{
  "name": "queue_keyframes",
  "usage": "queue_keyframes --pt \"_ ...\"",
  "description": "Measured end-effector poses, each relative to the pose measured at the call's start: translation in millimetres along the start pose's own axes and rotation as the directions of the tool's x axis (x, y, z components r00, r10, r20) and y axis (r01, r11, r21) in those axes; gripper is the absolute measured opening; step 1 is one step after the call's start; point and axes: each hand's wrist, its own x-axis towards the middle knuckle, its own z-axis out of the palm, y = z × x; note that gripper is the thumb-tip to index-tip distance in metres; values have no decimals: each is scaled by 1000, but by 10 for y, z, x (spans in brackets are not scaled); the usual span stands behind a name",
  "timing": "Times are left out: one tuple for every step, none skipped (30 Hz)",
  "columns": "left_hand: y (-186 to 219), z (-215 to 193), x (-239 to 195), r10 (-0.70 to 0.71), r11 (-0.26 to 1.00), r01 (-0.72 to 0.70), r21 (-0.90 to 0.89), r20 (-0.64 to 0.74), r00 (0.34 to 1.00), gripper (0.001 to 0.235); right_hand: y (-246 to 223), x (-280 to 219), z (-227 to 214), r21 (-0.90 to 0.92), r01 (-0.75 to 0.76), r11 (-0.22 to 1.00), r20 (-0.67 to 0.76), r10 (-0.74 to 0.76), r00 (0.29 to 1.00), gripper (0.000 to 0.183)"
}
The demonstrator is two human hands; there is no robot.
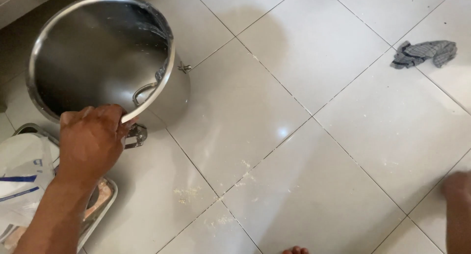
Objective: Cleaning flour and dough residue from the bakery floor and equipment using a scraper.
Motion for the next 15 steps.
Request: queue_keyframes --pt "-16 53 22 9 1000 -9 0 3 1000 25 -44 -239 -291 2 5 1000 7 -5 1000 33" --pt "-39 103 24 14 999 -14 36 -6 1000 26 44 -436 -836 411 -264 873 -38 305 951 35" --pt "-73 149 19 20 997 -18 73 -14 1000 28 452 -625 -1438 744 -414 525 44 580 814 53" --pt "-60 151 48 16 997 -15 75 -14 1000 28 361 -704 -1814 745 -411 525 41 580 814 53" --pt "-55 150 69 15 999 -14 29 -31 999 26 270 -798 -2190 982 -154 106 37 697 716 41" --pt "-58 144 82 7 1000 -8 -14 -51 999 24 187 -879 -2601 929 214 -301 112 782 613 45" --pt "-50 139 105 -1 1000 0 -10 -53 999 24 3 -1026 -2918 927 223 -301 107 783 613 45" --pt "-36 131 119 -5 1000 4 -10 -36 999 24 -195 -1196 -3203 885 466 -12 -231 857 461 31" --pt "-24 121 130 -9 1000 9 -10 -19 1000 24 -394 -1373 -3483 715 639 282 -529 817 231 54" --pt "-7 121 144 -15 1000 15 -8 -22 1000 24 -463 -1829 -3692 712 642 284 -530 818 225 54" --pt "7 119 155 -25 999 25 -23 0 1000 21 -511 -2332 -3944 541 799 263 -648 736 196 56" --pt "8 106 170 -40 999 41 -34 19 999 18 -528 -2873 -4254 337 918 209 -749 651 127 61" --pt "7 93 178 -51 998 51 -28 13 999 18 -585 -3203 -4347 327 921 212 -749 653 115 61" --pt "8 88 178 -38 999 38 -39 1 999 19 -672 -3554 -4406 215 949 232 -838 542 58 61" --pt "12 88 180 -25 998 24 -50 -12 1000 20 -763 -3900 -4461 99 966 237 -906 422 -10 62"
